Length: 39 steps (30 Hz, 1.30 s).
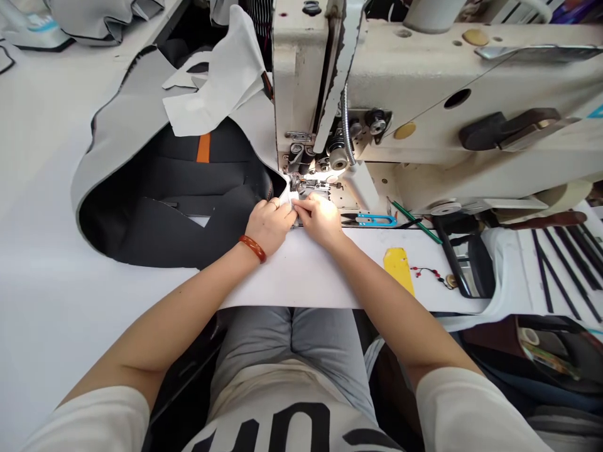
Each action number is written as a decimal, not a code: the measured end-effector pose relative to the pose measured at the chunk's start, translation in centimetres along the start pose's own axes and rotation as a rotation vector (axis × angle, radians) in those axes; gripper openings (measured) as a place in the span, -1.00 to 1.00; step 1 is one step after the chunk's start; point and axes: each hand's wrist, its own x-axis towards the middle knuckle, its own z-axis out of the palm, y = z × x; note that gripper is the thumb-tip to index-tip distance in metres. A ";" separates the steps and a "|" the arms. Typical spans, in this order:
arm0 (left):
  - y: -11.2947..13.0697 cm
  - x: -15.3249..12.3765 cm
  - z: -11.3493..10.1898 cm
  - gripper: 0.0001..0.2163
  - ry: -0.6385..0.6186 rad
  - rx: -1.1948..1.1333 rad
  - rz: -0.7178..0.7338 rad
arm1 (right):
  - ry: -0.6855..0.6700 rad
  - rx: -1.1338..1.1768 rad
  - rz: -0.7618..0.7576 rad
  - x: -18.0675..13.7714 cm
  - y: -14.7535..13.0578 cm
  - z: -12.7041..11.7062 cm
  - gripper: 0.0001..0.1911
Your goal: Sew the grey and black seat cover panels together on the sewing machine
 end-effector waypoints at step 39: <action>-28.5 -3.8 -1.6 -0.49 -0.257 -0.077 -0.623 | 0.100 -0.391 -0.293 -2.8 -3.0 0.2 -0.59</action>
